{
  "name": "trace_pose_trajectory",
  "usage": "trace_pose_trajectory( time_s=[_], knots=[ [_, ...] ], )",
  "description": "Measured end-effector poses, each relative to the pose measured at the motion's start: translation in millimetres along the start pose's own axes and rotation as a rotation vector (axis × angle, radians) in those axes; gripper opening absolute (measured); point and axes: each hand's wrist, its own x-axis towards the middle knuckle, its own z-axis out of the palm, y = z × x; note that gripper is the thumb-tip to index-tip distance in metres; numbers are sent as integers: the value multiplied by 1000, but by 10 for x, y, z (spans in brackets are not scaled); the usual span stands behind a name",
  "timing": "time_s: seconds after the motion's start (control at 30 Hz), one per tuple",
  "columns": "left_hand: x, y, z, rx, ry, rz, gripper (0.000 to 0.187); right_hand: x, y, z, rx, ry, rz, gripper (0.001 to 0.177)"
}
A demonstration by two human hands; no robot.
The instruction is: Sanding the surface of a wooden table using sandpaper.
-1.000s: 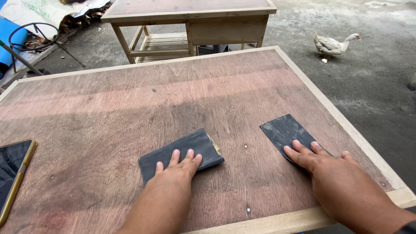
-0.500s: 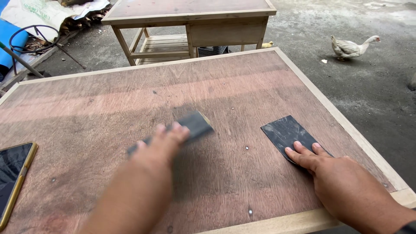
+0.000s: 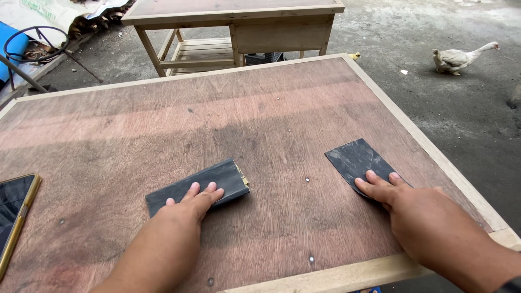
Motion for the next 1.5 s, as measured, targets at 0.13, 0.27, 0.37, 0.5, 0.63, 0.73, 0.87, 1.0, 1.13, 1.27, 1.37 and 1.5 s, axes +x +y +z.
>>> trace_pose_trajectory(
  time_s=[0.13,0.27,0.37,0.5,0.63,0.73,0.87,1.0,1.13,1.27,1.37,1.5],
  knots=[
    [43,-159,101,2,44,145,74,-99,-339,63,-11,310,-184,83],
    [23,139,-154,23,-30,28,66,-130,-562,452,-89,653,-683,74],
    [-8,115,-152,10,-59,-42,61,-131,-475,160,-87,318,-489,71],
    [30,21,-60,20,-13,49,66,-93,-199,-306,-158,-73,73,77],
    [-7,-22,20,-7,19,71,67,-62,-210,-55,-148,65,68,78],
    [19,77,-58,-21,11,48,63,-103,-291,299,-118,514,-511,82],
    [2,32,-44,-25,7,4,55,-102,-263,202,-69,273,-456,74],
    [10,31,-34,-41,19,20,56,-98,-177,-196,-78,-90,98,76],
    [-3,49,-65,-59,13,3,58,-176,-223,311,-76,393,-282,78],
    [69,92,-84,14,-14,-88,59,-263,-463,416,-201,1076,-682,54],
    [48,89,-40,40,-41,-165,57,-65,-68,605,-90,758,-585,58],
    [120,-268,175,23,39,-59,57,146,319,98,89,68,-67,73]
  ],
)
